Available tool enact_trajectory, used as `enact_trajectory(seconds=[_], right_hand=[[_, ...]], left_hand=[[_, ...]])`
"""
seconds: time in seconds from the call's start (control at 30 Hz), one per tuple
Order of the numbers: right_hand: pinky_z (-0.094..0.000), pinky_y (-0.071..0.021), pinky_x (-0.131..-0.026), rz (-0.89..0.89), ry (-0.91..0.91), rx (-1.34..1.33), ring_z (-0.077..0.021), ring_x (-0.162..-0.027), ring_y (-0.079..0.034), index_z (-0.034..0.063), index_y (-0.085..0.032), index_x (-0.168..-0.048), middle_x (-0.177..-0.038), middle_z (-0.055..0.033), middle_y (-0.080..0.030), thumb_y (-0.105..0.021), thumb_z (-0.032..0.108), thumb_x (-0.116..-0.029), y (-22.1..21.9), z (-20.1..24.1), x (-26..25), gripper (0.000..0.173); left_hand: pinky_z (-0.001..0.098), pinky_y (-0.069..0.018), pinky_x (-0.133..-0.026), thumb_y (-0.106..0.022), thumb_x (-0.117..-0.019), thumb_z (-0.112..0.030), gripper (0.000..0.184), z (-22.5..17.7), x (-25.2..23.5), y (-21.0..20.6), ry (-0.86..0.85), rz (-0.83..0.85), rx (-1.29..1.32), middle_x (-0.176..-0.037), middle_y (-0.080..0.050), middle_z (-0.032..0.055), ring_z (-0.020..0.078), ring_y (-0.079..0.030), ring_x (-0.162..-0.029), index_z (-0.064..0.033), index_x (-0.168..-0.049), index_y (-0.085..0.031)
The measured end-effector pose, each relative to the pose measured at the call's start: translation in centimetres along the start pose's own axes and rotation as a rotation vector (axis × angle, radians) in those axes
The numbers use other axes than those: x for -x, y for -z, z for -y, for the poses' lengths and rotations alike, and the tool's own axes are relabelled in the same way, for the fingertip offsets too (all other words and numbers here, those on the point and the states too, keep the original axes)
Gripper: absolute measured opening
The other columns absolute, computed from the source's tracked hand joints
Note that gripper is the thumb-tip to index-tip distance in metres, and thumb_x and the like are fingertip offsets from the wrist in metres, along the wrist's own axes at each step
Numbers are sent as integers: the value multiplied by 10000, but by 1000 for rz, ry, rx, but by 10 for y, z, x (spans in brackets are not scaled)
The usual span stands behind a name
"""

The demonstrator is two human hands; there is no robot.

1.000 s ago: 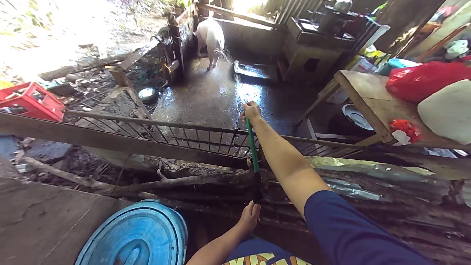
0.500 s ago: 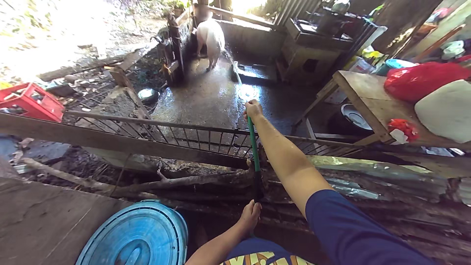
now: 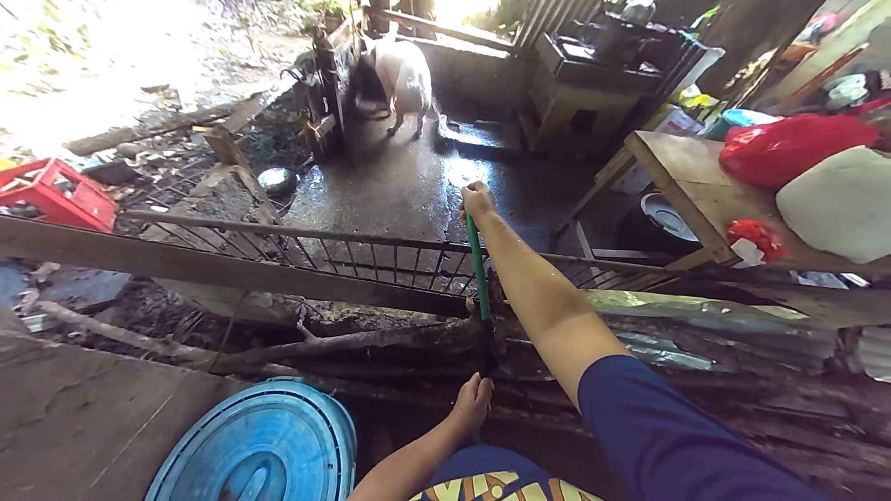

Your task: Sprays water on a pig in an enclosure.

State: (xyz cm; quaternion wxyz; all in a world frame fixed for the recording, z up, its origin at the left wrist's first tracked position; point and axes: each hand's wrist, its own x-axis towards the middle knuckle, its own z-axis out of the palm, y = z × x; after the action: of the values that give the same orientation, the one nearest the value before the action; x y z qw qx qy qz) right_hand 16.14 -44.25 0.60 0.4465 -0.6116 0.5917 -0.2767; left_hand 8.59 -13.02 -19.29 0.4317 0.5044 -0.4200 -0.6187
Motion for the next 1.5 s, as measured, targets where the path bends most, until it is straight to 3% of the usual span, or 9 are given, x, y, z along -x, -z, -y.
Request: enact_trajectory(seconds=[0.57,0.77,0.97,1.5], right_hand=[[-319,-516,-534,-15,9,-49,-162,-559,-566,67,-518,-1364,-839,-109,-606,-435,271,-1113,9,4,10,334],[-340,-531,-571,32,54,19,-182,-598,-603,87,-457,-1443,-895,-142,-645,-378,272,-1133,20,13,16,370],[-326,-519,-538,-31,106,14,-161,-552,-567,38,-490,-1384,-841,-124,-621,-400,234,-1119,26,10,18,341],[-285,-483,-463,-29,148,-61,-128,-466,-515,41,-513,-1324,-719,-76,-578,-426,234,-1119,31,11,23,294]], left_hand=[[269,-494,-699,-274,-1106,-190,390,-3,1,1,-9,26,-34,-792,-527,46,89,-526,-679,72,-1125,-562],[297,-503,-709,-256,-1111,-195,413,-7,0,4,-1,37,-52,-814,-540,69,116,-537,-691,81,-1153,-560],[289,-496,-711,-259,-1114,-184,404,-7,-1,2,17,50,-49,-814,-531,62,111,-529,-694,86,-1164,-556],[262,-490,-694,-271,-1108,-193,391,-6,-2,-6,0,90,-33,-796,-520,38,80,-520,-678,74,-1148,-554]])
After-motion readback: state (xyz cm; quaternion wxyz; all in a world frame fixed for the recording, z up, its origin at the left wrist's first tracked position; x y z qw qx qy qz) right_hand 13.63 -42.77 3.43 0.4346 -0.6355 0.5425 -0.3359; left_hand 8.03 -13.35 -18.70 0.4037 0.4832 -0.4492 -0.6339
